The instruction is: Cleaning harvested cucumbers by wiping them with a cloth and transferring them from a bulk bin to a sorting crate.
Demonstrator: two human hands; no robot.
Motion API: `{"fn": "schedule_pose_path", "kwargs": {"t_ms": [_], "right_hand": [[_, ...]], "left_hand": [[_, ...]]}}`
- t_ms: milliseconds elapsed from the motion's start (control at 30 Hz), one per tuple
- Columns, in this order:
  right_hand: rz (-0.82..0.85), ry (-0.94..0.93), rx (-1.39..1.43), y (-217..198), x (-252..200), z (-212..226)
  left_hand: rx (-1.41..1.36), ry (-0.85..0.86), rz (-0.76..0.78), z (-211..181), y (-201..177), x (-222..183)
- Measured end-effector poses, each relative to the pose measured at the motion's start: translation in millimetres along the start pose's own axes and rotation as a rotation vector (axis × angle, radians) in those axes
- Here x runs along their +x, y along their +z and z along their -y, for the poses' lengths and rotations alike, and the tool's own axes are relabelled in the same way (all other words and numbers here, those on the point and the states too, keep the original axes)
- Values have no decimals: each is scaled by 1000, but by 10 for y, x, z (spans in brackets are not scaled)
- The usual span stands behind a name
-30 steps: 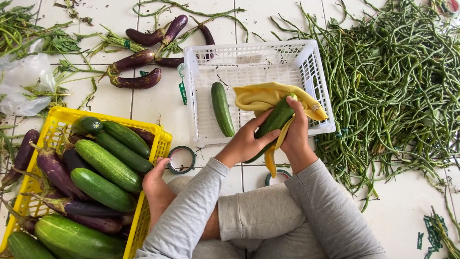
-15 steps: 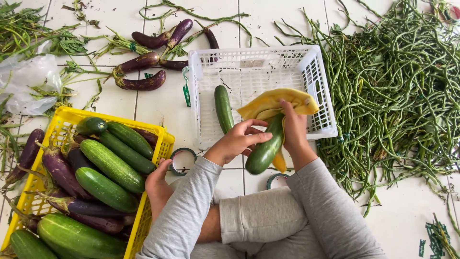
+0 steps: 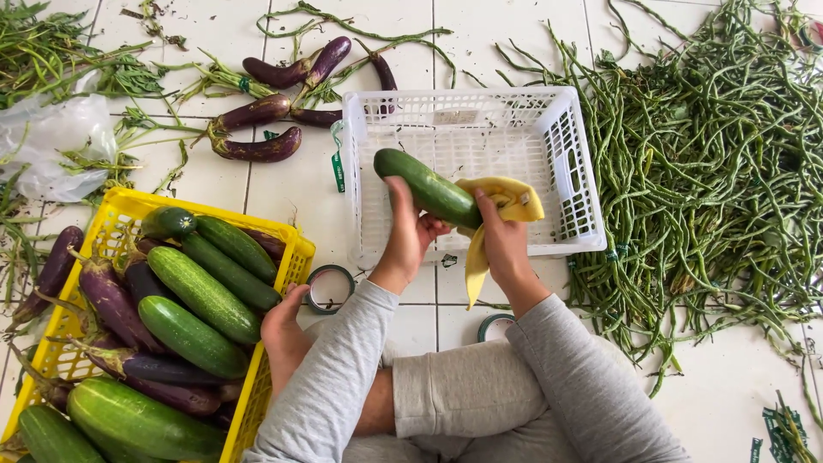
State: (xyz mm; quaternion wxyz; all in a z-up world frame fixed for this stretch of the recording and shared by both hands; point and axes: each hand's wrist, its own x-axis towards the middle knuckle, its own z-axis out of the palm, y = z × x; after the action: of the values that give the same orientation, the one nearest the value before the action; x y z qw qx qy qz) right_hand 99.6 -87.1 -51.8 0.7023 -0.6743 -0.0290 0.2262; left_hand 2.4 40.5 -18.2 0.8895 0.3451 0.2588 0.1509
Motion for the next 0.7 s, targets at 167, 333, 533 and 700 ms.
{"fn": "schedule_pose_path", "kwargs": {"t_ms": [167, 333, 533, 700], "right_hand": [[282, 45, -221, 205, -526, 356], [411, 31, 47, 290, -673, 350], [247, -171, 408, 35, -214, 315], [61, -117, 644, -261, 113, 182]], "left_hand": [[713, 204, -14, -151, 122, -189], [1035, 397, -47, -288, 247, -351], [916, 172, 213, -146, 361, -458], [776, 90, 417, 61, 352, -509]]}}
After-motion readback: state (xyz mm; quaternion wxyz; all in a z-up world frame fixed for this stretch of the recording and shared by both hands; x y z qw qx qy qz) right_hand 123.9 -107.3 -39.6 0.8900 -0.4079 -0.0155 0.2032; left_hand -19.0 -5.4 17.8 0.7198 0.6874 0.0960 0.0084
